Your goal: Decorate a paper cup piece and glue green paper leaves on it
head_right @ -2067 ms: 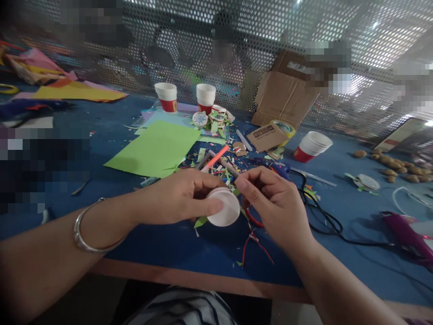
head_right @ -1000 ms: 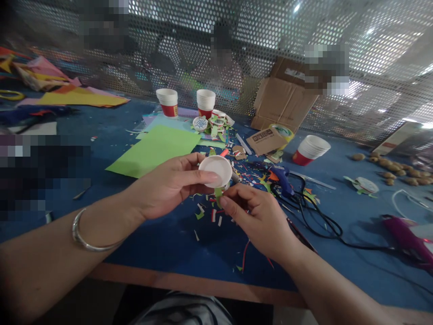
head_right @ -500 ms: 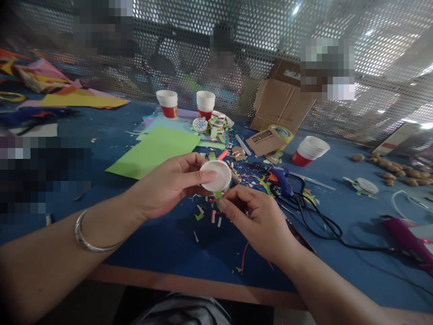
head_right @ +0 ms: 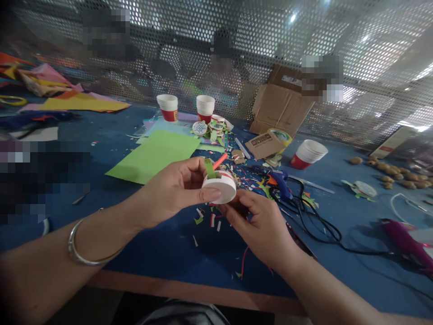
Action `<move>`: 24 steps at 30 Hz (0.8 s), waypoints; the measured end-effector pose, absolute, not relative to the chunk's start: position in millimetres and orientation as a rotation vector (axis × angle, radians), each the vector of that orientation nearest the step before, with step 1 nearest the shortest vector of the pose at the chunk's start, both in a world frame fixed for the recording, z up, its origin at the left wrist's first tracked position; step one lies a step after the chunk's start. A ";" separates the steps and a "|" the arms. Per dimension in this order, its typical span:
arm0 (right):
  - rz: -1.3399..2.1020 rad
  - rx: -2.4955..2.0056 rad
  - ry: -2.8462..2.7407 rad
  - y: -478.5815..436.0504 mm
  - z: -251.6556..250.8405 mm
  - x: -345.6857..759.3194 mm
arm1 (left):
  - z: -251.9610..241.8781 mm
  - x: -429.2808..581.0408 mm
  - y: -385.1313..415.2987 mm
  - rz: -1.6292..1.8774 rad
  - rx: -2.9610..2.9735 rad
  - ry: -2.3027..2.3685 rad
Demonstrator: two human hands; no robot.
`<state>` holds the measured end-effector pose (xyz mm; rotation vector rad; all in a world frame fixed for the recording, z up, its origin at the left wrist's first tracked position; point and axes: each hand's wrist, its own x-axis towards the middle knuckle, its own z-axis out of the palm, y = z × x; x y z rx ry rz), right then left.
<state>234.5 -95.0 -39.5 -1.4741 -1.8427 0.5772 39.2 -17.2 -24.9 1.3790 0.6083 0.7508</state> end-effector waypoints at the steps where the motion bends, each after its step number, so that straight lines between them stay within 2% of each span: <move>1: 0.583 -1.476 -1.839 -95.0 -38.9 234.8 | -25.8 38.2 -16.6 0.746 1.410 0.612; 10: 0.593 -1.474 -1.693 -94.3 -33.3 240.3 | -23.0 32.9 -13.6 0.778 1.813 0.703; 17: 0.074 -1.379 -1.811 -98.8 -34.6 237.5 | -23.9 33.5 -17.3 0.761 1.964 0.725; 24: -0.018 -1.274 -1.862 -102.4 -35.0 236.6 | -22.4 33.4 -20.5 0.710 1.963 0.709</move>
